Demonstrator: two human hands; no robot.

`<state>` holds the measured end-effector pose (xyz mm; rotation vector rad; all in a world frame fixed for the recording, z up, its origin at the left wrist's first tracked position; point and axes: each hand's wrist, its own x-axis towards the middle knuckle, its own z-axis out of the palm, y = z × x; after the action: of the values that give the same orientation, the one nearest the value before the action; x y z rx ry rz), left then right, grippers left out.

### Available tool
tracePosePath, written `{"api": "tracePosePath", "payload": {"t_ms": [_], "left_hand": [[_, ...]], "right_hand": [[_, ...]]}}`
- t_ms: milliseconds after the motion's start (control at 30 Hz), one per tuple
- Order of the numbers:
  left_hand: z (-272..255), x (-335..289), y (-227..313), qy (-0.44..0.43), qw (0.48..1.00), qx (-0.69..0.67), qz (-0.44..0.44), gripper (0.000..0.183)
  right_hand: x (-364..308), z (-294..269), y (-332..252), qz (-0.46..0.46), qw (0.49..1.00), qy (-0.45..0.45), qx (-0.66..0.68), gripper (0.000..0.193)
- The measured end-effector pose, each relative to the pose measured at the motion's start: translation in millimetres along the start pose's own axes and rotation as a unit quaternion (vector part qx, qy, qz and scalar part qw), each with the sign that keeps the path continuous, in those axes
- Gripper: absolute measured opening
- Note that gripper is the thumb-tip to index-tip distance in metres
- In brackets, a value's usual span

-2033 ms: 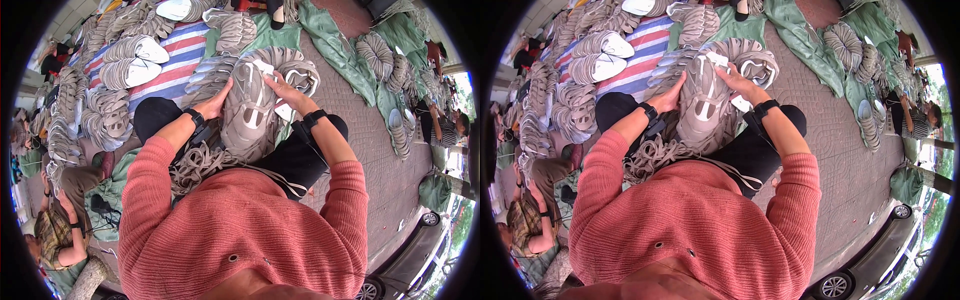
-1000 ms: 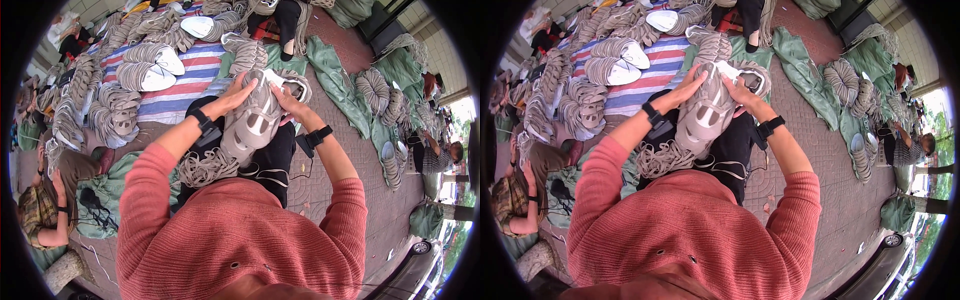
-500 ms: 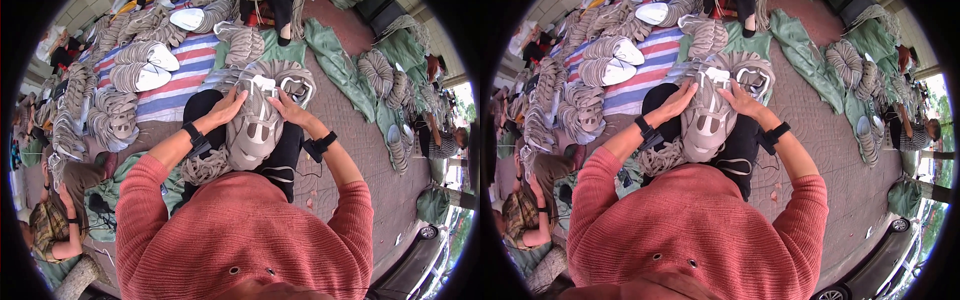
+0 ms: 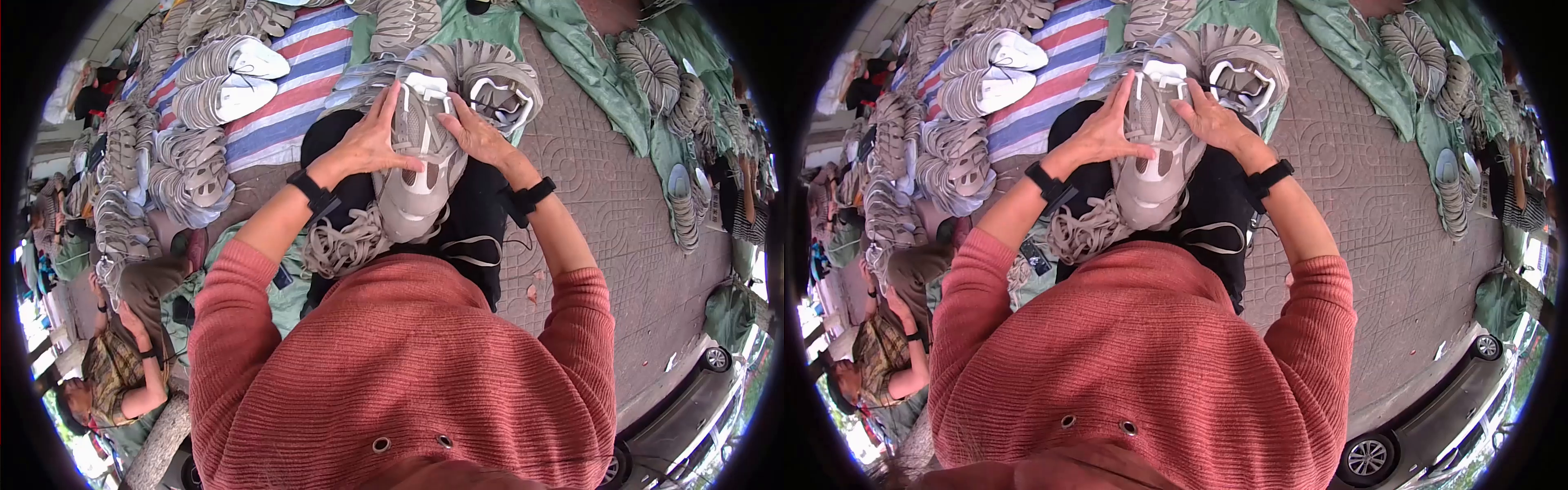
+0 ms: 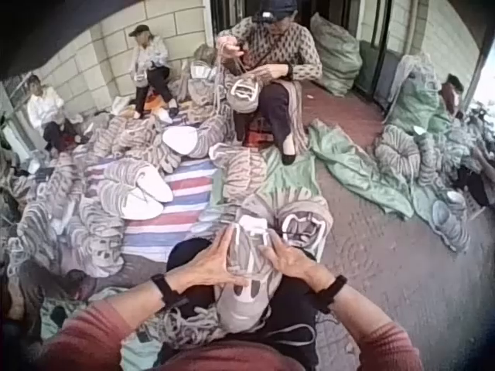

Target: Lacing shoelaces through the eyelets of shoe uppers.

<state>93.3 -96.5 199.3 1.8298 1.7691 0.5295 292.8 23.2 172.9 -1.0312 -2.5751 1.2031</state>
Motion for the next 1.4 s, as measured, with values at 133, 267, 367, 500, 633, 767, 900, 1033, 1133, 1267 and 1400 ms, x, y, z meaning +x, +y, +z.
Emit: {"api": "tracePosePath", "payload": {"t_ms": [133, 267, 367, 500, 633, 767, 900, 1033, 1133, 1267, 1400], "left_hand": [[-0.7, 1.2, -8.9, -0.016, 0.999, -0.044, 0.028, 0.135], [-16.1, -12.8, -20.3, -0.036, 0.994, -0.087, 0.053, 0.120], [-11.4, -29.0, -24.8, -0.035, 0.990, -0.137, 0.008, 0.104], [-22.5, -35.2, -23.7, -0.016, 0.997, -0.077, -0.006, 0.093], [-48.1, -37.9, -21.5, -0.031, 0.993, 0.097, -0.051, 0.059], [-58.3, -38.2, -30.5, -0.018, 0.987, 0.160, -0.012, 0.036], [-31.4, -49.0, -30.6, -0.085, 0.978, 0.184, 0.048, 0.035], [-9.8, -48.1, -35.0, 0.017, 0.981, 0.176, 0.075, 0.025], [-17.7, -45.4, -40.6, 0.060, 0.979, 0.166, 0.098, 0.018], [-45.9, -34.1, -31.9, 0.224, 0.950, 0.214, 0.037, 0.012], [-100.6, -3.5, -33.8, 0.328, 0.874, -0.343, -0.102, 0.013]], "right_hand": [[-5.1, 11.0, 9.4, 0.008, 0.999, 0.036, -0.013, 0.070], [-12.2, 10.0, 7.1, 0.019, 0.999, 0.030, -0.010, 0.071], [-17.7, 8.0, 0.5, 0.008, 0.999, 0.038, -0.018, 0.072], [-21.6, 5.0, -4.9, -0.012, 0.998, 0.038, -0.042, 0.071], [-31.9, -4.6, -20.3, 0.002, 0.999, 0.010, -0.036, 0.063], [-36.1, -4.9, -28.9, 0.019, 0.999, 0.015, -0.042, 0.065], [-36.6, -3.9, -16.6, 0.004, 0.999, 0.030, -0.015, 0.066], [-30.6, -5.4, -12.3, -0.015, 0.999, 0.023, -0.016, 0.069], [-27.3, -7.7, -10.3, -0.023, 1.000, -0.002, -0.012, 0.069], [-25.6, -7.6, -9.5, -0.004, 1.000, -0.006, -0.013, 0.072], [-21.7, -8.1, -17.2, -0.001, 1.000, -0.010, -0.021, 0.076]]}}
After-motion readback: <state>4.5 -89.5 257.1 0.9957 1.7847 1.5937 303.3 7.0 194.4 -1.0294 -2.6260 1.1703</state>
